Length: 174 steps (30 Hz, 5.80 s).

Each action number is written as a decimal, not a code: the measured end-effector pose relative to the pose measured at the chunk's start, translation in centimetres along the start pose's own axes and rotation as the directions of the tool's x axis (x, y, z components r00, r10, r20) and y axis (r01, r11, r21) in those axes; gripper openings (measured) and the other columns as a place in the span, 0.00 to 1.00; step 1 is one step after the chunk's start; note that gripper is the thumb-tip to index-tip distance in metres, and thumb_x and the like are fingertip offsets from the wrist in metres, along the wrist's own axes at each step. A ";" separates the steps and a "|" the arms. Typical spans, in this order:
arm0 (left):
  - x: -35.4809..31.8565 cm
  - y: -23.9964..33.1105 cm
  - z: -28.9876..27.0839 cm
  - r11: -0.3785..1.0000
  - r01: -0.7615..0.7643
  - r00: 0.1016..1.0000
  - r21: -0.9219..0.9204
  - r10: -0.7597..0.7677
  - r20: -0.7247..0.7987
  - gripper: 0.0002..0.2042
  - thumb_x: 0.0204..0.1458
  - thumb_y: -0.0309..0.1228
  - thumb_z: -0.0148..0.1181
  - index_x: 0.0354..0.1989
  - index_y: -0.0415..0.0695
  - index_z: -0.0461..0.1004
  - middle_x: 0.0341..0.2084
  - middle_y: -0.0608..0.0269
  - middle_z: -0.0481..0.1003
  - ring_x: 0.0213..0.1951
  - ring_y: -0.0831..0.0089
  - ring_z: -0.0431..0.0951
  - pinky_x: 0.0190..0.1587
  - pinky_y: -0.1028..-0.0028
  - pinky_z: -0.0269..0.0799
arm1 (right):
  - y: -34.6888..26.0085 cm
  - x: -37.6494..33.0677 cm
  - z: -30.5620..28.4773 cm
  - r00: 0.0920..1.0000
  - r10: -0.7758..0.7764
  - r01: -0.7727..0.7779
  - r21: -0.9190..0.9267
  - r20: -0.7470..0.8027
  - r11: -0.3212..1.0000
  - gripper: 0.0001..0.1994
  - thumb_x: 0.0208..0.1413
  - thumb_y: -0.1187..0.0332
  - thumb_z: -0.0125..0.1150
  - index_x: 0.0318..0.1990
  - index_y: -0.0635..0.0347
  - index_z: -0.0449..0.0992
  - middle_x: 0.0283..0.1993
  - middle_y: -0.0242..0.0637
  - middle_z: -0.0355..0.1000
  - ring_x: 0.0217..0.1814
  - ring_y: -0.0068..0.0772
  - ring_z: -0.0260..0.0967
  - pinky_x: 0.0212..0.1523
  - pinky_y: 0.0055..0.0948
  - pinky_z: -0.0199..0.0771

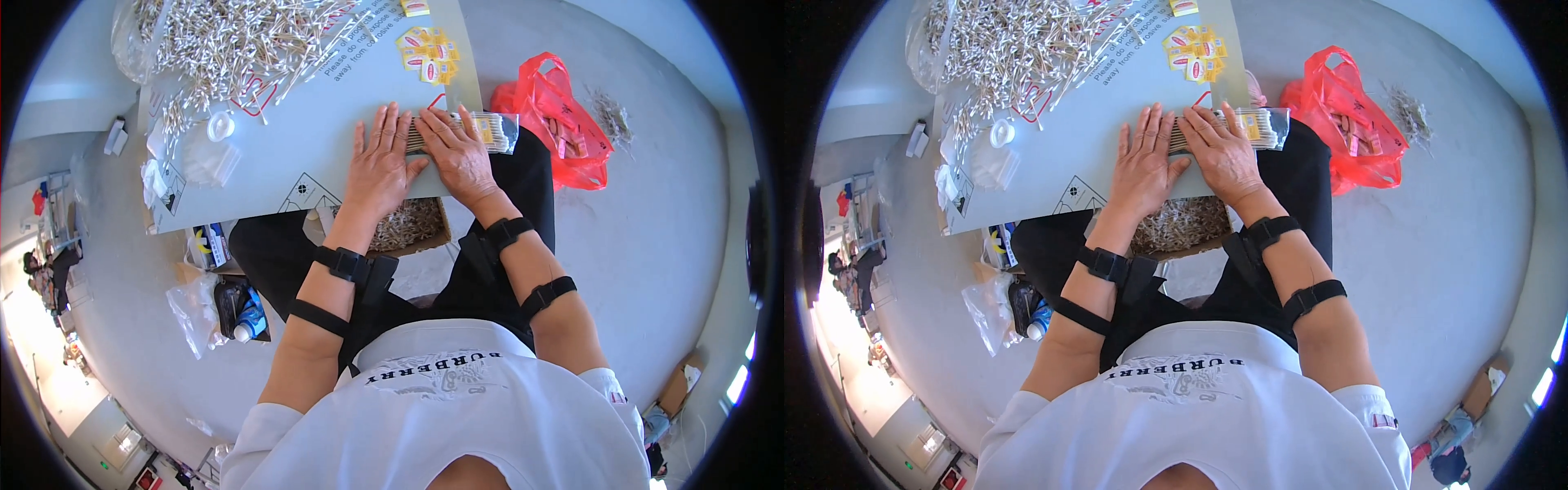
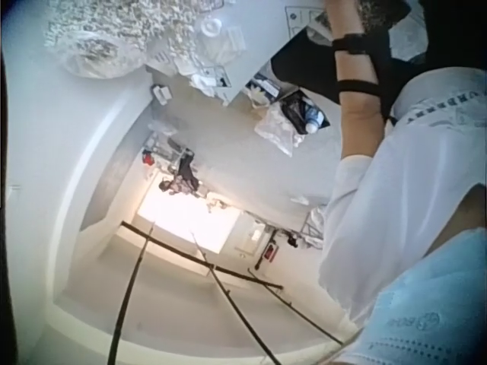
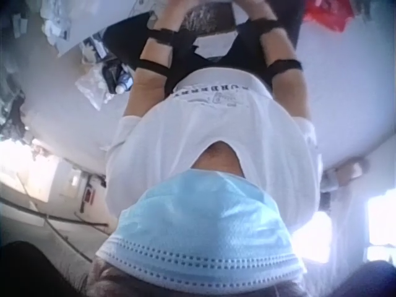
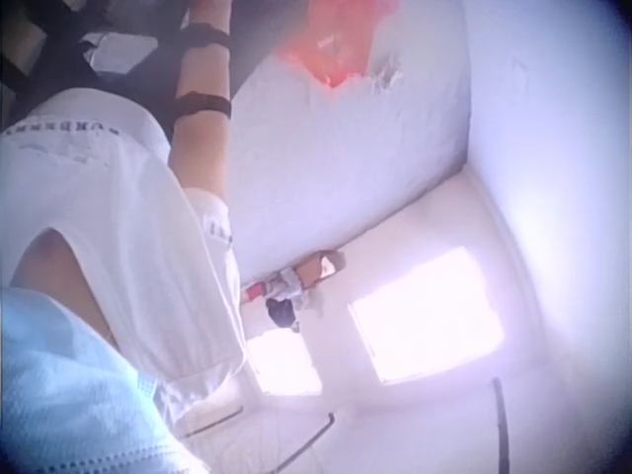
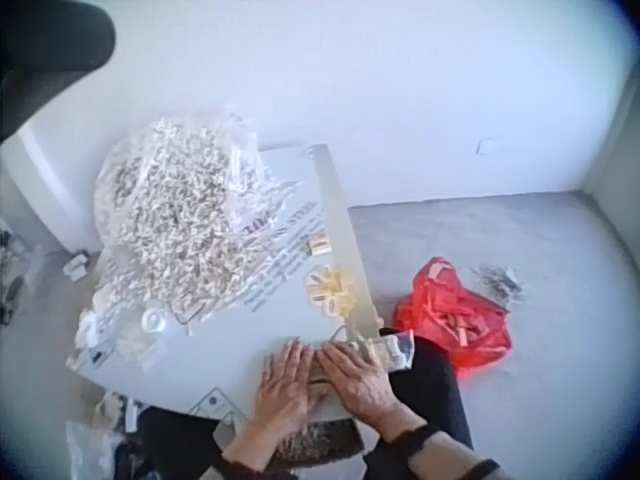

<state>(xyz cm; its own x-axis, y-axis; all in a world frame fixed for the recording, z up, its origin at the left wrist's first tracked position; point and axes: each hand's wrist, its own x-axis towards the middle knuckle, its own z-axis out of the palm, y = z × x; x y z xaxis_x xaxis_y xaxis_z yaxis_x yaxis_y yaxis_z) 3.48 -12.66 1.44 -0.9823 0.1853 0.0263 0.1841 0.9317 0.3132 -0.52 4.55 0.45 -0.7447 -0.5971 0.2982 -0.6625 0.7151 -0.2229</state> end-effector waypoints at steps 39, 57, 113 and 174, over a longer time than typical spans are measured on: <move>5.0 5.4 2.9 0.721 -0.132 0.895 -0.680 -0.208 -0.395 0.22 0.62 0.25 0.47 0.65 0.37 0.58 0.63 0.45 0.61 0.65 0.50 0.62 0.65 0.62 0.59 | 6.8 -2.0 0.3 0.579 0.748 -0.153 0.945 0.324 -0.291 0.21 0.65 0.59 0.56 0.60 0.63 0.71 0.56 0.41 0.72 0.58 0.27 0.68 0.60 0.27 0.66; 6.4 9.6 3.9 0.410 -0.143 0.893 -0.901 -0.339 -0.296 0.22 0.63 0.40 0.47 0.59 0.36 0.64 0.61 0.45 0.64 0.64 0.51 0.61 0.67 0.61 0.55 | 6.2 -2.6 1.3 0.641 0.732 -0.246 0.965 0.231 -0.089 0.15 0.70 0.60 0.47 0.45 0.62 0.74 0.39 0.32 0.74 0.39 0.19 0.70 0.41 0.21 0.72; 5.8 -12.6 -5.1 0.995 0.031 0.908 -0.098 -0.069 -0.413 0.08 0.40 0.23 0.64 0.29 0.50 0.78 0.31 0.65 0.70 0.43 0.60 0.69 0.48 0.60 0.65 | -5.1 7.6 3.4 0.991 0.077 -0.001 0.561 -0.112 0.828 0.07 0.39 0.74 0.66 0.28 0.58 0.73 0.48 0.34 0.71 0.51 0.42 0.66 0.50 0.39 0.64; 0.5 -5.6 -1.2 0.960 0.091 0.890 -0.264 -0.198 -0.411 0.14 0.39 0.23 0.65 0.37 0.44 0.74 0.37 0.61 0.70 0.44 0.57 0.68 0.46 0.58 0.62 | -3.0 7.2 2.7 0.999 0.017 0.007 0.477 -0.045 0.879 0.23 0.37 0.72 0.71 0.46 0.57 0.77 0.48 0.35 0.69 0.53 0.42 0.65 0.53 0.40 0.63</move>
<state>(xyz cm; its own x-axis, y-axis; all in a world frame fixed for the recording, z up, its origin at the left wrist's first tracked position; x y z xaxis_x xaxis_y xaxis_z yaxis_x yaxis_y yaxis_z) 1.88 -18.18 0.82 -0.9245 -0.1475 0.3515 0.0783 0.8289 0.5539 -4.16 -2.92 0.75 -0.7513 -0.5680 0.3360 -0.6256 0.4506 -0.6369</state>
